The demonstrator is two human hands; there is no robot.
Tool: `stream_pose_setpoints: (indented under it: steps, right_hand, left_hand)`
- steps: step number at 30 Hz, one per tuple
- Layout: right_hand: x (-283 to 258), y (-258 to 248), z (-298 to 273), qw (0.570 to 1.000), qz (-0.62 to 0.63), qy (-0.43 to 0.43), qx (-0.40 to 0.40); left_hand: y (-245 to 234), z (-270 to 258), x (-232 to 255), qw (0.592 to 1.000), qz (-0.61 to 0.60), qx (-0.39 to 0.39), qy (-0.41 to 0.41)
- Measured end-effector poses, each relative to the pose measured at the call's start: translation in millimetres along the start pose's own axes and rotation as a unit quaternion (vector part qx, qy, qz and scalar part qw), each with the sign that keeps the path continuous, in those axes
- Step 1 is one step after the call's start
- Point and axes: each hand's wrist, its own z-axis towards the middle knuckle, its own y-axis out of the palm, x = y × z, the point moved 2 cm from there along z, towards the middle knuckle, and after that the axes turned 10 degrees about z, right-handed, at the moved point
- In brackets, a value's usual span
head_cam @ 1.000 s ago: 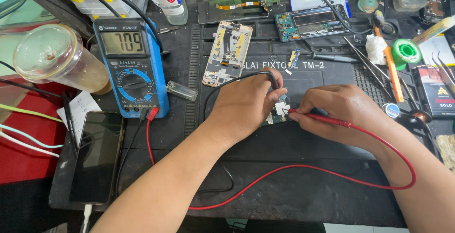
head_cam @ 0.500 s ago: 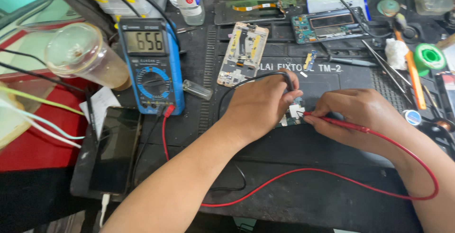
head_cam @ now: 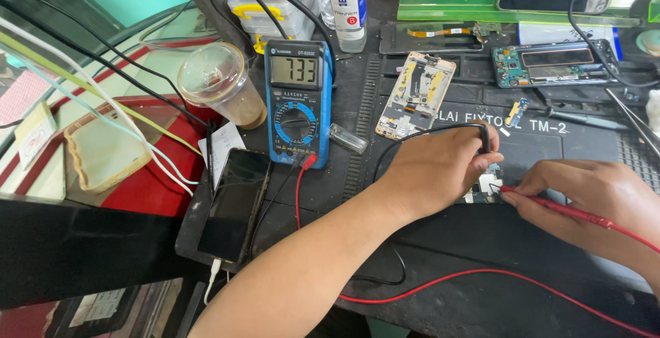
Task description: The person uses a pencil to point at components on a small circuit board. They then use a multimeter with red and black probes to test various points on the board, observing the readings on the multimeter's display.
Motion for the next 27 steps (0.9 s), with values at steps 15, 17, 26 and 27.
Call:
stream_pose_setpoints:
  steps: [15,17,26,27]
  right_hand:
    - [3,6,0,0.995,0.042,-0.071,0.049]
    - [5,5,0,0.997,0.012,-0.061,0.041]
    - [-6,-2,0,1.000,0.007,-0.020,0.012]
    - [-7,-4,0,1.000,0.004,-0.016,0.012]
  left_hand:
    - [-2,2,2,0.999,-0.003,-0.042,-0.028]
    - [-3,2,3,0.999,-0.004,-0.040,-0.025]
    - [-1,1,0,1.000,0.000,-0.023,-0.011]
    - [0,1,0,1.000,-0.005,-0.024,-0.008]
